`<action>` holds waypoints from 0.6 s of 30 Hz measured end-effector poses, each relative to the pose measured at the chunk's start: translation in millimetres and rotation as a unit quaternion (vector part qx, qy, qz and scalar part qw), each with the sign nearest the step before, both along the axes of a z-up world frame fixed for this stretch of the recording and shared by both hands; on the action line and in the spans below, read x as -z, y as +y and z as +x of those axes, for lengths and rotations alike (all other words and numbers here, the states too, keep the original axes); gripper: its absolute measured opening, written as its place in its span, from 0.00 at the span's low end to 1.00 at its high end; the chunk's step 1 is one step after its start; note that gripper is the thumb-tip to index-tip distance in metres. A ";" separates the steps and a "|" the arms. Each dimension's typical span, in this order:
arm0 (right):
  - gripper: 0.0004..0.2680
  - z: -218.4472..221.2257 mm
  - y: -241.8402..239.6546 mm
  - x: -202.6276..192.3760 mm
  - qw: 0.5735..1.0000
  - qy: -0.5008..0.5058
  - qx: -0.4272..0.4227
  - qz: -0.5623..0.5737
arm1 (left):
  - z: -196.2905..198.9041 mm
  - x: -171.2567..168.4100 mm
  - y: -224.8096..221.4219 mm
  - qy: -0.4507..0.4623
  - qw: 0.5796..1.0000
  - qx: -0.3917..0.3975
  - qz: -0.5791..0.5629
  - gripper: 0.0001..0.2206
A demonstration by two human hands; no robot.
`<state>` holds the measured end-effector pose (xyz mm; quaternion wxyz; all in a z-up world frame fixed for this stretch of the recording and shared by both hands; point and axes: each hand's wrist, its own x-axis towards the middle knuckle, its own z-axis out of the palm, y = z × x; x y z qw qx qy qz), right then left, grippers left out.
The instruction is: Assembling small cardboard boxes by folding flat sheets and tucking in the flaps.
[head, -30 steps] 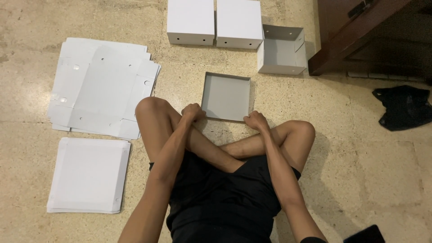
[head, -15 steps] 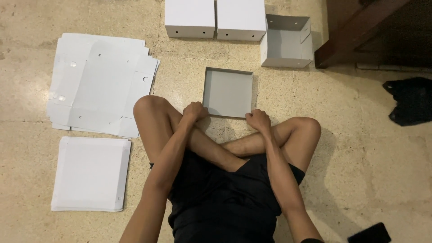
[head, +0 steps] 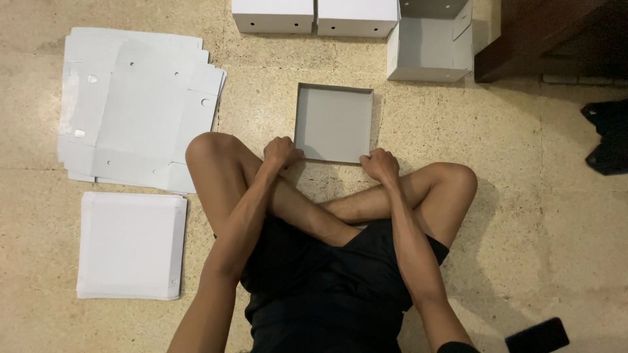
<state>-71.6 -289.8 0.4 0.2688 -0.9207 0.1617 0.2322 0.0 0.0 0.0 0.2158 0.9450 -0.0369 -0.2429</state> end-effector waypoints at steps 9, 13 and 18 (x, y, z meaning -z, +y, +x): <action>0.18 -4.3 4.8 -11.1 1.000 -0.012 0.012 0.022 | 6.1 25.8 0.8 0.028 1.000 -0.006 0.002 0.14; 0.15 -6.2 -1.4 2.3 0.999 -0.031 0.004 0.018 | 4.7 33.2 0.4 0.021 1.000 -0.020 0.001 0.15; 0.15 -6.1 -3.8 14.4 0.999 -0.031 -0.009 0.005 | 11.2 47.6 -2.9 0.023 0.998 0.012 0.056 0.16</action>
